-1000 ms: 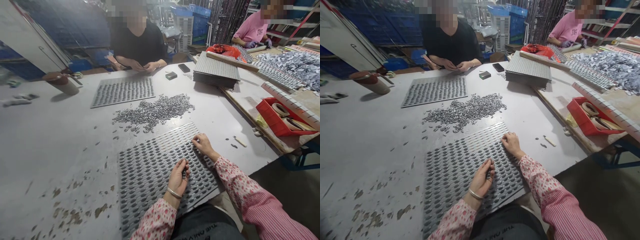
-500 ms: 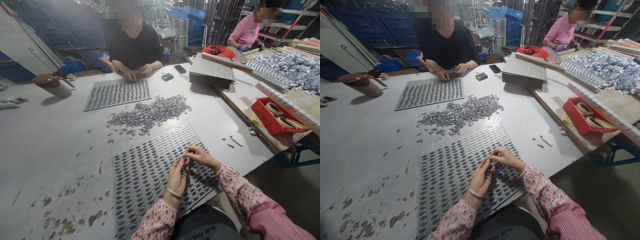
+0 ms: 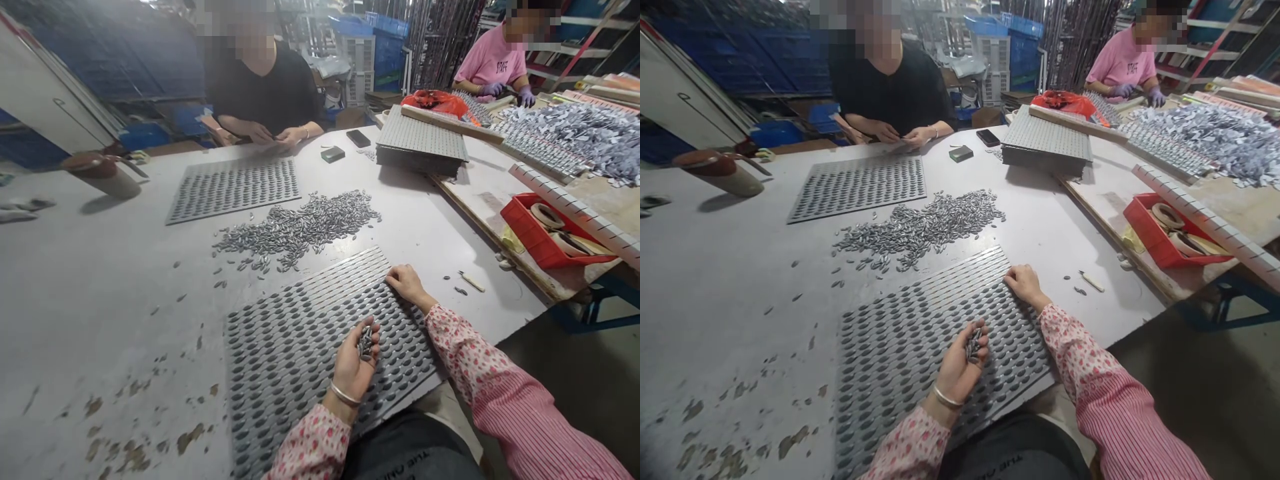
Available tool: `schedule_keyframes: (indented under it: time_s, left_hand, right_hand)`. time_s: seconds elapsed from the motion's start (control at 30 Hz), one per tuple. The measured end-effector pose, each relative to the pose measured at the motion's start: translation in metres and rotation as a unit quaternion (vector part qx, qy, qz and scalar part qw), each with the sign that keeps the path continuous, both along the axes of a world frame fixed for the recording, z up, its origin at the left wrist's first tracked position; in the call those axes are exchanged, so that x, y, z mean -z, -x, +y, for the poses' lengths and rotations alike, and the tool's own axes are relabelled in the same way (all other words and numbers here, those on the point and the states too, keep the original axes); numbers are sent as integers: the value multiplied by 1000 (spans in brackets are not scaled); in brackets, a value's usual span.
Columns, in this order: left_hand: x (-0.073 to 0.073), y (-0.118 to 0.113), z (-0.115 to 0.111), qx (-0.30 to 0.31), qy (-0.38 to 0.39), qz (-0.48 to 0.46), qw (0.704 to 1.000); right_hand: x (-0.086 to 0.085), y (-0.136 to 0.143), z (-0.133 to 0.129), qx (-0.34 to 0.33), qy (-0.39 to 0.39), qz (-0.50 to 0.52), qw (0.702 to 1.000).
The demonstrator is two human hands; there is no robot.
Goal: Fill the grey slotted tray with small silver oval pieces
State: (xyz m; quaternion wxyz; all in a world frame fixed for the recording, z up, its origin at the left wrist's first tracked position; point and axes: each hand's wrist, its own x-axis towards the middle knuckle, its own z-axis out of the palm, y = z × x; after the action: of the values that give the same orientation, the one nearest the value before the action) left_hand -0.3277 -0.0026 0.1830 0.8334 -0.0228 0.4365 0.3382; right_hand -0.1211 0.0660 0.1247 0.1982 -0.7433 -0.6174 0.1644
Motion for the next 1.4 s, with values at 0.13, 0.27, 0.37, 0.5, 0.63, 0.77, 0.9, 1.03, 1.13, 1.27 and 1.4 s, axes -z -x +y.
schedule_keyframes:
  time_s: [0.13,0.27,0.37,0.5,0.63,0.77,0.9,1.03,1.13,1.27,1.4]
  left_hand:
    - [-5,0,0,-1,-22,13,1000]
    - [-2,-2,0,-10,-25,23,999]
    - [6,-3,-1,-13,-46,-2,999]
    - [16,-3,-1,-25,-64,-31,997]
    - [16,-4,-1,-10,-69,-13,997]
    - [7,-4,0,2,-65,16,998]
    - [-3,0,2,30,-52,23,998]
    - [-6,2,1,26,-38,19,999]
    - [-4,2,-1,33,-18,9,999]
    - [-1,2,-4,36,-24,4,999]
    - [0,0,-4,20,-40,18,999]
  right_hand:
    - [-6,4,-3,12,-26,-25,999]
    - [-22,13,-15,-52,-49,87,994]
    - [-38,24,-30,-202,-12,229,952]
    - [-48,41,-46,-296,-21,298,907]
    - [-45,53,-54,-265,-53,291,918]
    - [-44,49,-48,-231,-43,332,913]
    - [-37,17,-23,-121,-50,284,950]
    - [-21,-16,-1,-67,-22,115,991]
    - [-11,-25,5,-55,16,67,996]
    - [-5,-25,8,-48,14,47,998]
    - [-7,-24,8,-35,-1,27,999]
